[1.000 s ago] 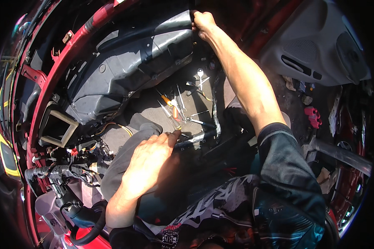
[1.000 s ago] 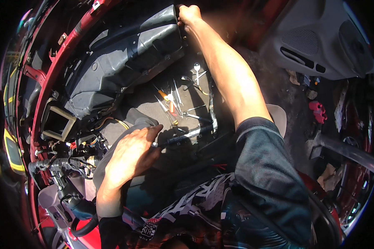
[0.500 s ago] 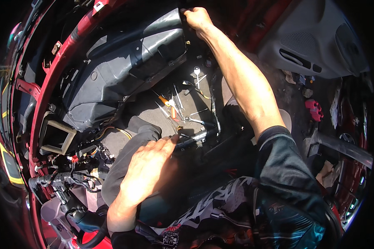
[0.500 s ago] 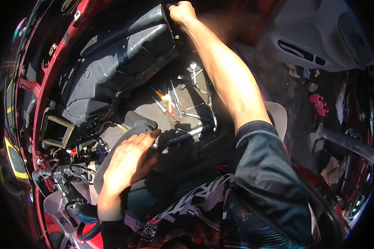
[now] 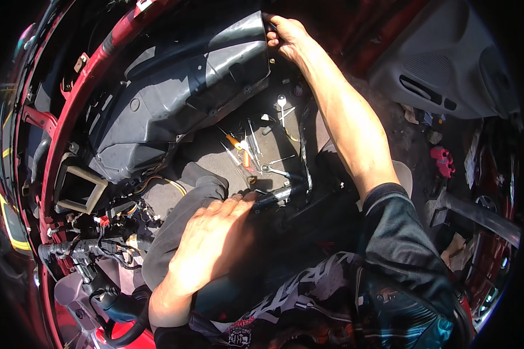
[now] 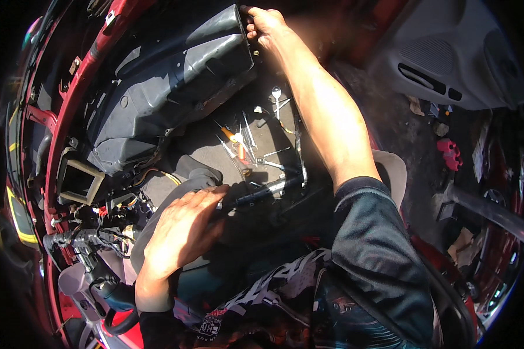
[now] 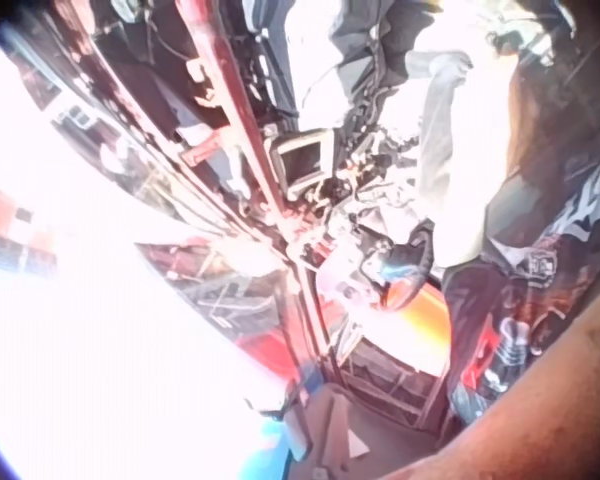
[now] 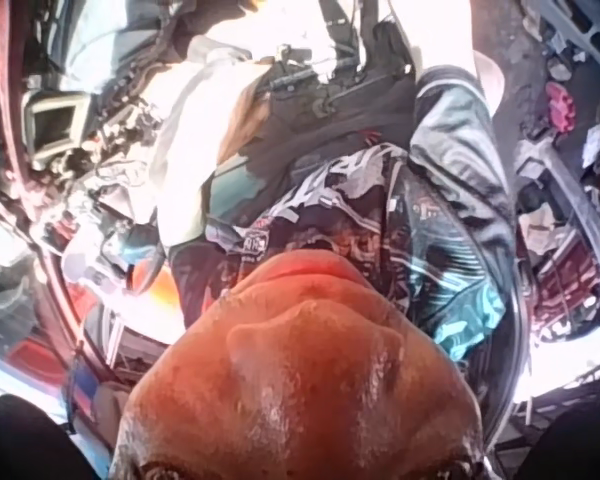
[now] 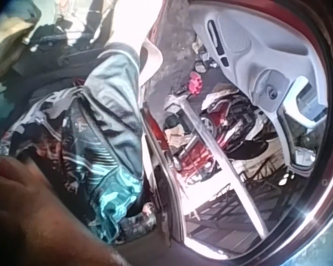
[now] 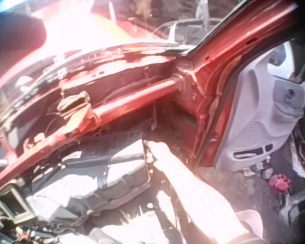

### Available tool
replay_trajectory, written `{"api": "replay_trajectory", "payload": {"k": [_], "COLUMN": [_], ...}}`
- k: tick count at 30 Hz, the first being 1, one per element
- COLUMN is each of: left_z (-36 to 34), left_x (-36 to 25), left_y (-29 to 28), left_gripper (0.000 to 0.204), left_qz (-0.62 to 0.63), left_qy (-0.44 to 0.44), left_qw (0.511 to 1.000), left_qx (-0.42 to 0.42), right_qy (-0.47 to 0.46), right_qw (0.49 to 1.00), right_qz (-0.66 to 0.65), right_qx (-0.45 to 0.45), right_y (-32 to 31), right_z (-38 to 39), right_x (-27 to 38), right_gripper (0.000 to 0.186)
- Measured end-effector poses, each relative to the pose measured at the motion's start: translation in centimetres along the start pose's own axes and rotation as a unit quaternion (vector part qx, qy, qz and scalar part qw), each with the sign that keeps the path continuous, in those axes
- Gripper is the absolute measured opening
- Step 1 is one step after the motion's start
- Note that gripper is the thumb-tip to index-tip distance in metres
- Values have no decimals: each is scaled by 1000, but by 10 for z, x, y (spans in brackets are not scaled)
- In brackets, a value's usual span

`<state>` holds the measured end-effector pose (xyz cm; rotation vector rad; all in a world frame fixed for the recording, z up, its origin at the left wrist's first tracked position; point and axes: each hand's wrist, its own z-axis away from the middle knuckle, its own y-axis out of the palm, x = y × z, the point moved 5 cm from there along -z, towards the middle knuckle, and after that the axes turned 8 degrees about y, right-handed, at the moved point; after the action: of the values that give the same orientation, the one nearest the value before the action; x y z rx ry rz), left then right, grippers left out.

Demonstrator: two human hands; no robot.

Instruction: The person removes screws and bolts from a car's interior housing using a socket extension and a ratchet wrench, then pulls and loosens the plastic casing by hand.

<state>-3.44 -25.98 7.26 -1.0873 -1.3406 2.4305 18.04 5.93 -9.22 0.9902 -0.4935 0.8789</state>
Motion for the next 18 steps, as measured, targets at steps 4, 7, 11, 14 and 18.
{"api": "replay_trajectory", "payload": {"k": [4,7,11,14,18], "left_z": [-3,-4,-7,-11,-14], "left_x": [-2,-5,-7,-9,-11], "left_y": [-2,-2,0,0,-3], "left_gripper": [53,54,57,58,58], "left_qz": [4,-3,2,-4,6], "left_qy": [-6,7,15,21,17], "left_qw": [1000,1000,1000,1000,1000], "left_qx": [17,-2,5,3,0], "right_qy": [-26,-4,51,52,-92], "right_qw": [981,976,989,990,965], "right_qz": [177,202,119,126,227], "right_qx": [-80,-77,-66,-34,-93], "right_y": [-1,17,20,17,19], "right_z": [4,16,27,22,12], "right_x": [21,28,25,12,26], "right_gripper": [14,18,18,13,17]}}
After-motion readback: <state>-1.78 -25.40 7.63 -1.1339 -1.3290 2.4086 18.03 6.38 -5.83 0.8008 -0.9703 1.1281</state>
